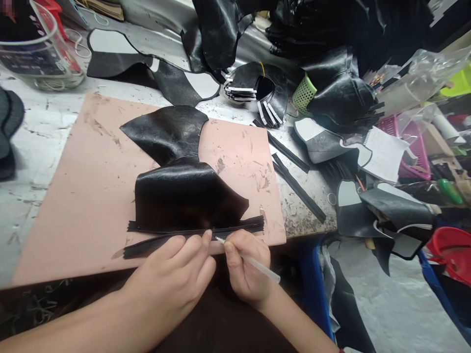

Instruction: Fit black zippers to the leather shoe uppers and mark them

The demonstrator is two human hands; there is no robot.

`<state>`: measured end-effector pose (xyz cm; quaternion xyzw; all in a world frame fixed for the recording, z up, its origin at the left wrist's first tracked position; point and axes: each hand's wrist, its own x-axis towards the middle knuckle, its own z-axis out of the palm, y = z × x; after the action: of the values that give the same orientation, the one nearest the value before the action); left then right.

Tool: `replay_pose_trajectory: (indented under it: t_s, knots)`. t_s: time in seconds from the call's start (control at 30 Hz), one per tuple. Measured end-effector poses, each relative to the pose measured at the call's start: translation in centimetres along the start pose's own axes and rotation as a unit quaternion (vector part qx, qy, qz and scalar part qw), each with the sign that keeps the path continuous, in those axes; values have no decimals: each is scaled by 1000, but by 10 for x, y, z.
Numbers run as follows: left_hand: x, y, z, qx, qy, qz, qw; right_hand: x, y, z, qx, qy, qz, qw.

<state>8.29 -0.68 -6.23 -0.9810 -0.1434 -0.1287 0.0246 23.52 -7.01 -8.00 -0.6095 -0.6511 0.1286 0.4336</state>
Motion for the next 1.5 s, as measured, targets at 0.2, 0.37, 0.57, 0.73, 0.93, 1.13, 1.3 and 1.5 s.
replay_pose_trajectory:
  t_s: [0.2, 0.37, 0.57, 0.73, 0.93, 1.13, 1.3, 1.5]
  knots:
    - [0, 0, 0, 2, 1, -2, 1000, 1, 0, -1, 1, -4, -4, 1000]
    - [0, 0, -1, -3, -2, 1, 1000, 1, 0, -1, 1, -8, -3, 1000]
    - [-1, 1, -1, 0, -3, -1, 1000, -1, 2, 2, 13, 13, -8, 1000]
    - [-4, 0, -1, -7, -21, -5, 1000, -1, 1, 1, 8, 8, 2, 1000]
    - [-5, 0, 1, -11, -29, -2, 1000, -1, 0, 0, 5, 8, 13, 1000]
    - [-5, 2, 2, -10, -5, -6, 1000, -1, -1, 0, 2, 4, 10, 1000]
    - [-6, 3, 3, -15, -21, -14, 1000, 0, 0, 0, 0, 1, 13, 1000]
    - [-6, 1, 2, -23, -47, -14, 999, -5, -2, -1, 28, 6, 37, 999]
